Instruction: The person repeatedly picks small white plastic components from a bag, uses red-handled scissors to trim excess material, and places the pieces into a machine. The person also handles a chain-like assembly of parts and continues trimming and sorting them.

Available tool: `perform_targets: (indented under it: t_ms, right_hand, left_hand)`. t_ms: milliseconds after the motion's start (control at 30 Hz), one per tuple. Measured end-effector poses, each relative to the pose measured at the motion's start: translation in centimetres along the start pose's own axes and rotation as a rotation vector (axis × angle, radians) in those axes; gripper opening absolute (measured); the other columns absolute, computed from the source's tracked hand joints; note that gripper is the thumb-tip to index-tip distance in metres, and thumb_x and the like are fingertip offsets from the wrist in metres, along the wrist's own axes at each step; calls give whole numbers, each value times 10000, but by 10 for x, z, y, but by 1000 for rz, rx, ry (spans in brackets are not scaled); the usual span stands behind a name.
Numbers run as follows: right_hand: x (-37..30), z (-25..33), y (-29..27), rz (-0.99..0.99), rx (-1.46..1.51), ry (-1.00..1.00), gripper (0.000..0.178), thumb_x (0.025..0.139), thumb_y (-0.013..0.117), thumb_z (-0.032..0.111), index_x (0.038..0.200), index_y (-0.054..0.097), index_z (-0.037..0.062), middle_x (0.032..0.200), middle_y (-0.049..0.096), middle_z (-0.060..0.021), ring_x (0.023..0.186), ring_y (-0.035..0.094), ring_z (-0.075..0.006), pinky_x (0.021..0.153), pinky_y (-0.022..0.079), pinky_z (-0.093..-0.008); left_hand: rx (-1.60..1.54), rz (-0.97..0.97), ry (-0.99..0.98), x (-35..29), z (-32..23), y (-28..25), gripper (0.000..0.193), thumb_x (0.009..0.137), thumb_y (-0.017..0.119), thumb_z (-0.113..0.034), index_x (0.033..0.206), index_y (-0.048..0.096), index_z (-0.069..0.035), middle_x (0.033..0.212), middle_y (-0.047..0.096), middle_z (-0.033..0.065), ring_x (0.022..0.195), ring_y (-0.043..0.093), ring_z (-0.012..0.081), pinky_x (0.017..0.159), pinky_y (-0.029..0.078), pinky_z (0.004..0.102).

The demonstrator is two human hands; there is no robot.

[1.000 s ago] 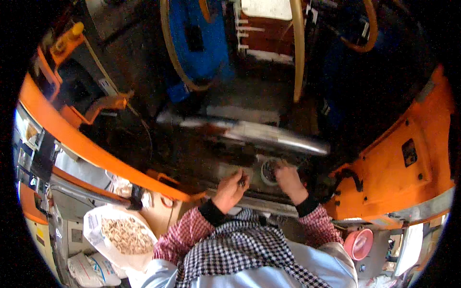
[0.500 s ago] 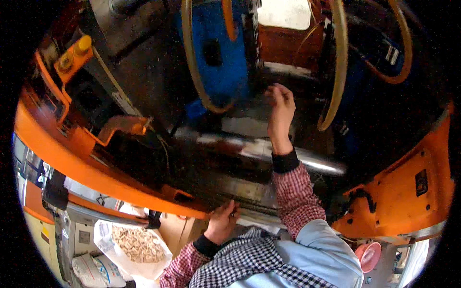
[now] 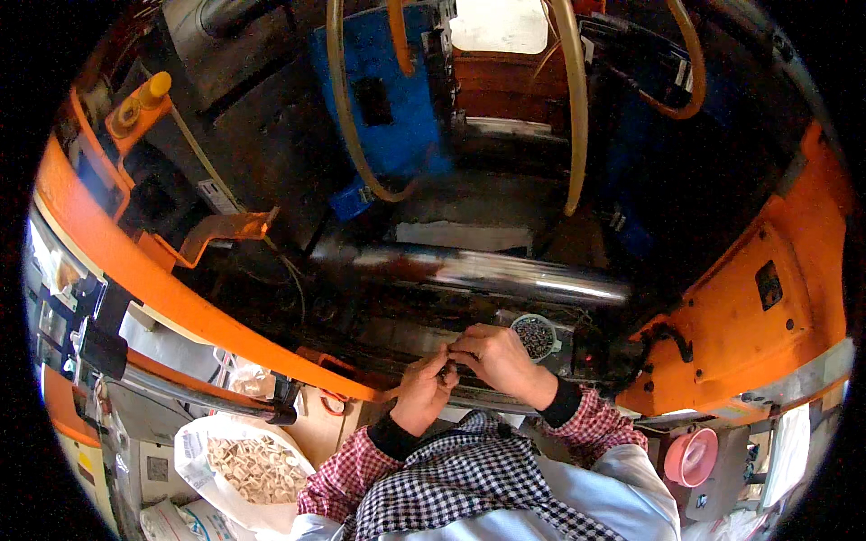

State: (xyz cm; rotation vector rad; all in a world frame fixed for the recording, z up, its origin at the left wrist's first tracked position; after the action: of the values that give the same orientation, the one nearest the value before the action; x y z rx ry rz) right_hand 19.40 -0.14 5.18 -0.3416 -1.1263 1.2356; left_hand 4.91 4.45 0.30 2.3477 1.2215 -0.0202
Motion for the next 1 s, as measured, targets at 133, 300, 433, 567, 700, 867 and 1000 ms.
perform_targets:
  t_ms: [133,300,433,567,700,867,1000]
  right_hand:
    - [-3,-7,5,53,-61,-82,125,688,666,108,778,654,23,764,619,-93,711,603,-264,589,500,-360]
    - [20,-23,2,-4,58,-136,111,699,653,85,788,647,18,780,620,-122,720,602,-288,629,498,-364]
    - [95,-73,-21,-201,159,149,112,796,617,73,871,678,16,807,651,-148,702,634,-240,598,488,-322]
    - [198,-167,-33,-675,148,228,156,814,626,112,867,683,-22,767,671,-142,667,644,-184,591,484,-297]
    - [266,-240,-23,-917,83,316,251,813,647,209,866,675,-35,783,664,-172,684,636,-265,648,483,-347]
    - [298,-258,-20,-844,-16,337,242,832,626,206,917,675,-16,881,657,-191,837,626,-297,735,470,-378]
    - [298,-255,-26,-766,119,397,245,839,624,207,938,670,-13,899,656,-194,854,622,-319,752,473,-397]
  left_hand:
    - [-402,15,-225,4,4,-4,202,938,504,-229,832,497,-58,680,429,6,609,412,113,588,362,263]
    - [-388,-26,-171,6,0,-12,202,942,495,-210,945,548,-16,777,474,21,682,439,121,646,388,261]
    - [-71,3,34,1,-8,-21,263,929,487,-128,1134,552,23,968,547,54,852,481,138,783,404,264]
    - [347,27,219,-5,-13,-22,265,939,452,-106,1164,527,11,995,565,50,819,498,115,747,425,235]
    - [-21,-133,-72,-17,-33,-3,253,961,430,-158,1133,523,3,881,555,54,646,418,94,576,353,233]
    - [-186,-104,-161,-19,-30,-11,283,973,415,-214,1089,522,20,739,498,40,556,339,81,519,300,229]
    - [-264,-86,-195,-18,-29,-12,290,975,412,-219,1093,516,25,726,517,49,553,346,77,514,303,223]
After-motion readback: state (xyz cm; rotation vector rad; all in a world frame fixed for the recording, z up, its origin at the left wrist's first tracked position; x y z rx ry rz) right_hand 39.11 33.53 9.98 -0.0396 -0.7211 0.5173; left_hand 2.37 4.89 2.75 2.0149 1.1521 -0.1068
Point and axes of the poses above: each hand's wrist, its own x-axis towards the middle knuckle, its own y-axis out of the palm, z = x × y, the point moved 1 cm from there along x, towards the middle knuckle
